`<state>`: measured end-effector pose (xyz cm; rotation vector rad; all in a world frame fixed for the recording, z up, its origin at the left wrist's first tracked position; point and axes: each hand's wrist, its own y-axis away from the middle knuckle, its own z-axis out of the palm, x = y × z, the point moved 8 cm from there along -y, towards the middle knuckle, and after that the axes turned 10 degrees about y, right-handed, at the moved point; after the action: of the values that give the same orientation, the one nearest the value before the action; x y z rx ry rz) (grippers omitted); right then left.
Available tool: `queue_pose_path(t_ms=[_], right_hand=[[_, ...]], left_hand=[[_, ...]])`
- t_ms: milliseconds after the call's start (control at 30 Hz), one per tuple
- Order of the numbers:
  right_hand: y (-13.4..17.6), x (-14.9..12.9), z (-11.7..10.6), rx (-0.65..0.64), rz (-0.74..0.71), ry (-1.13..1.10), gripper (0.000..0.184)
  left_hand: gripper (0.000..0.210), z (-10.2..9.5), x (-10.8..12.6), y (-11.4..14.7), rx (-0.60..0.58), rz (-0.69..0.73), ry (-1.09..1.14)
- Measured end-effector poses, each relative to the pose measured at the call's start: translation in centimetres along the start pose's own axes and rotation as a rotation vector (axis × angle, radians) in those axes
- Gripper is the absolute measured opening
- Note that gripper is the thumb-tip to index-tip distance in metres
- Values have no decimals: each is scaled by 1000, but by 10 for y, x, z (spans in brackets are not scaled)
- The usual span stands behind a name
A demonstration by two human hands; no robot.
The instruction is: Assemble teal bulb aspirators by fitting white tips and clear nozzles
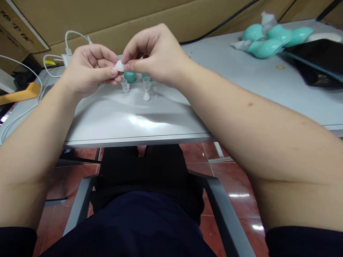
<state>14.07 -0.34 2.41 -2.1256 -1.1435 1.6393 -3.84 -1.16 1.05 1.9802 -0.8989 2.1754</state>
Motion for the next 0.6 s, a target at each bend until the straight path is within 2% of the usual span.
queue_pose_path(t_ms=[133,233,433,600], right_hand=[[2,1,2,-23,28,-76,27],[2,2,3,-28,36,-115,28],[1,6,1,-16,133,-10,36],[2,-1,-1,-49,119,45,29]], left_hand=[[19,2,1,1,-39,26,-21],[20,2,2,2,-10,35,-56],[31,6,4,3,-12,47,-25],[39,8,3,3,-18,37,-27]])
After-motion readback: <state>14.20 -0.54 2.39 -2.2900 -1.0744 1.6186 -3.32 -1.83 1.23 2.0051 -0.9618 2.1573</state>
